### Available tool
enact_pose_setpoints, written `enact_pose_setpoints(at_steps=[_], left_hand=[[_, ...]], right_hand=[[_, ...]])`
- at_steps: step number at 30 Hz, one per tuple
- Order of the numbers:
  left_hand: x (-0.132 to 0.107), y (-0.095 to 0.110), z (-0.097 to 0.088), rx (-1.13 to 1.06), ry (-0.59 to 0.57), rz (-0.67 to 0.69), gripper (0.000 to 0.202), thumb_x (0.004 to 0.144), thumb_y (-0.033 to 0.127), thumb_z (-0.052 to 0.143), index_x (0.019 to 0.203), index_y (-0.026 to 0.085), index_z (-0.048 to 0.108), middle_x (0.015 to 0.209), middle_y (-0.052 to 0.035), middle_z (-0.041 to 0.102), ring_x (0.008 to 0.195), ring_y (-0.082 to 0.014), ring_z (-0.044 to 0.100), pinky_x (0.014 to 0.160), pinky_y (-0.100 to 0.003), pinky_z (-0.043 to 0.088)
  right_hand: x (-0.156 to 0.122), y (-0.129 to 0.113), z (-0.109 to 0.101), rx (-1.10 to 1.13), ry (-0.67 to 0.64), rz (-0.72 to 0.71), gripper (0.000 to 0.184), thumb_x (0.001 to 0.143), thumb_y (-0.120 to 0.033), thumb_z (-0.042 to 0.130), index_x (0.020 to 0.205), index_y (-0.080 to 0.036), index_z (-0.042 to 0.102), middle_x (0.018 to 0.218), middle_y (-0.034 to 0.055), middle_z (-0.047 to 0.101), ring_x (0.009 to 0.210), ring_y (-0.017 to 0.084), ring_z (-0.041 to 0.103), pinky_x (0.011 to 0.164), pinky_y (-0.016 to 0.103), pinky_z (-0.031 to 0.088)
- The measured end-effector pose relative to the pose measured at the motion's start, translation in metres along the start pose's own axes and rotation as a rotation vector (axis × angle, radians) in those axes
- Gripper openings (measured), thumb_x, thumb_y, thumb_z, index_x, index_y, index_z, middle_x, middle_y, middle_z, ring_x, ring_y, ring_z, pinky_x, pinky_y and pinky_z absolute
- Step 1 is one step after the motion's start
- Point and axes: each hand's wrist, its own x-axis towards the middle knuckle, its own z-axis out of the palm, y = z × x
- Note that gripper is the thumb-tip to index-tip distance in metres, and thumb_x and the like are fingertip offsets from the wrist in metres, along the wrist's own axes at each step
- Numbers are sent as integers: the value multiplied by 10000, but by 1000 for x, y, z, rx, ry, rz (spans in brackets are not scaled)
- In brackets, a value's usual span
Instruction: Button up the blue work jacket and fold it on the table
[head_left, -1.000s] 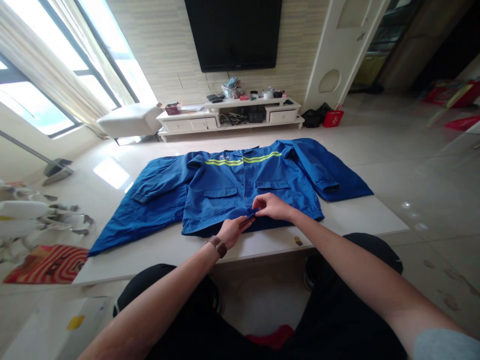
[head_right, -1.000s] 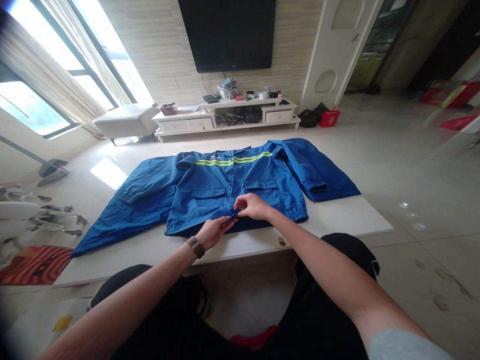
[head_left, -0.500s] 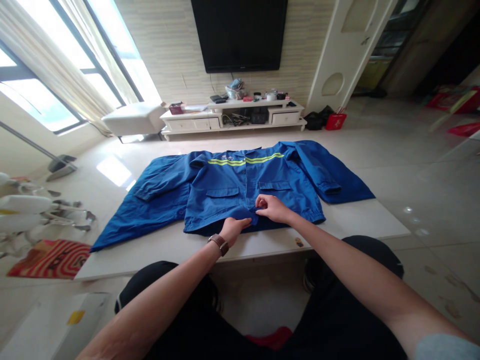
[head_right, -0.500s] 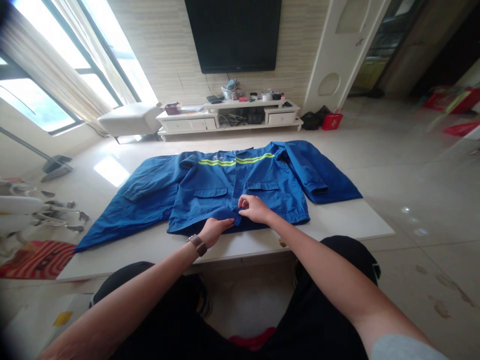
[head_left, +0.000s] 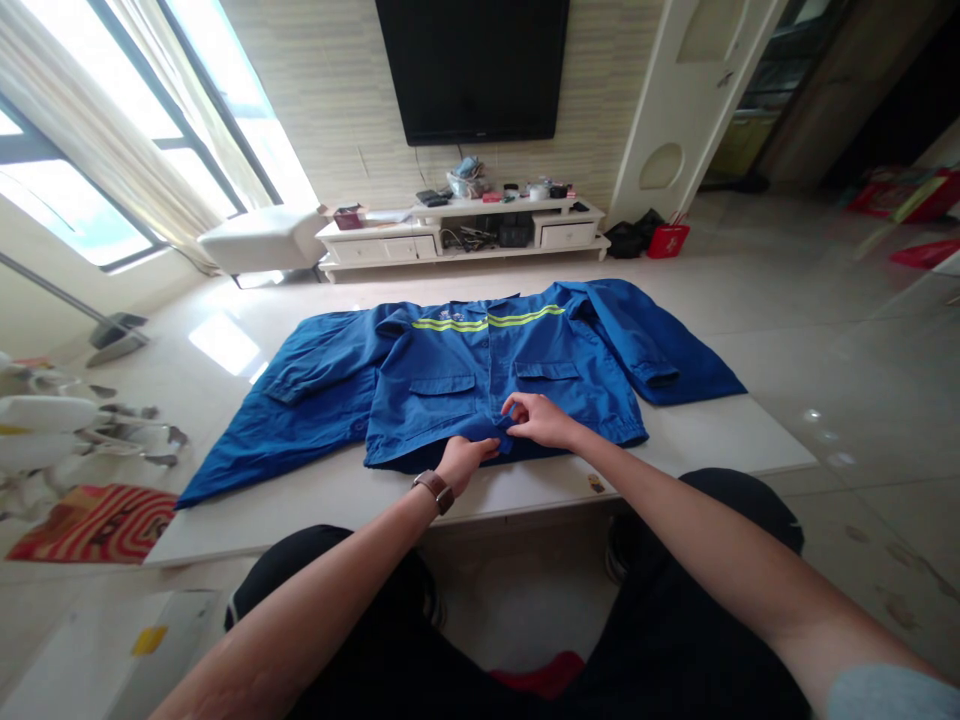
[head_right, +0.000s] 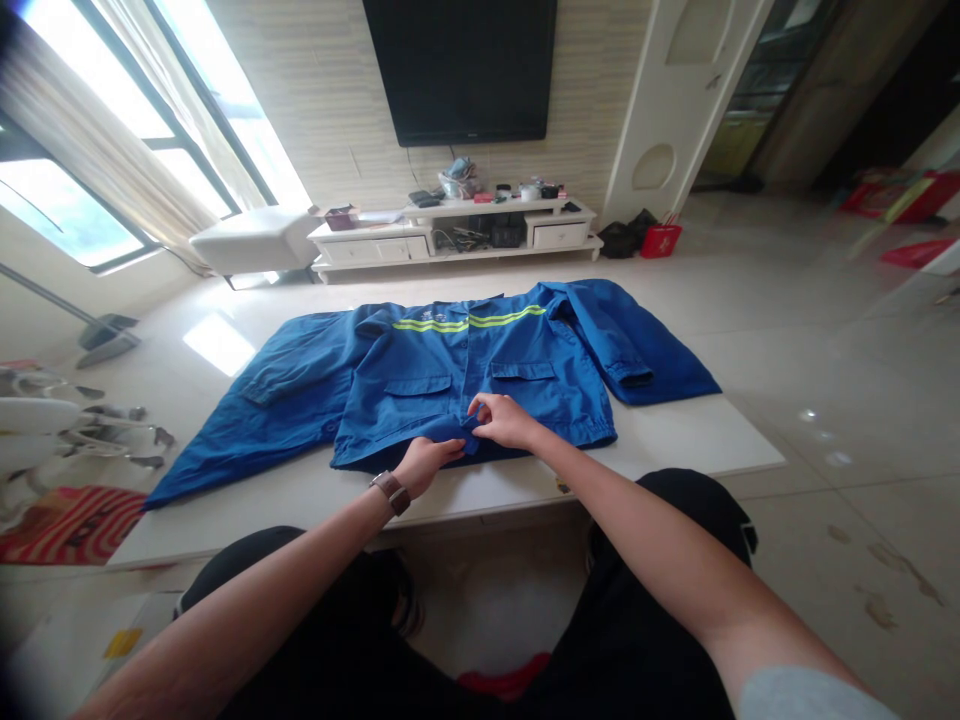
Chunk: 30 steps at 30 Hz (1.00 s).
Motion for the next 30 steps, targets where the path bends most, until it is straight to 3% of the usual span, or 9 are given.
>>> enact_pose_setpoints(at_steps=[6, 19, 30], left_hand=[[-6, 9, 5, -33, 25, -29, 230, 636, 145, 860, 844, 88, 782, 929, -116, 782, 788, -177, 718, 816, -317, 589], [-8, 11, 5, 18, 79, -33, 168, 641, 134, 830, 794, 85, 783, 889, -122, 785, 777, -177, 711, 781, -296, 559], [-9, 14, 4, 70, 38, -46, 168, 644, 161, 825, 793, 94, 788, 907, -131, 789, 793, -183, 717, 786, -288, 543]], right_hand=[[2, 2, 2, -53, 4, 36, 62, 747, -195, 697, 788, -152, 716, 725, 6, 680, 708, 141, 595, 688, 249, 421], [7, 11, 5, 162, -170, 121, 110, 742, -246, 645, 766, -138, 650, 675, -12, 612, 637, 127, 516, 638, 254, 397], [3, 9, 6, 59, -85, 101, 112, 751, -251, 670, 780, -143, 678, 716, 11, 641, 690, 143, 550, 673, 256, 417]])
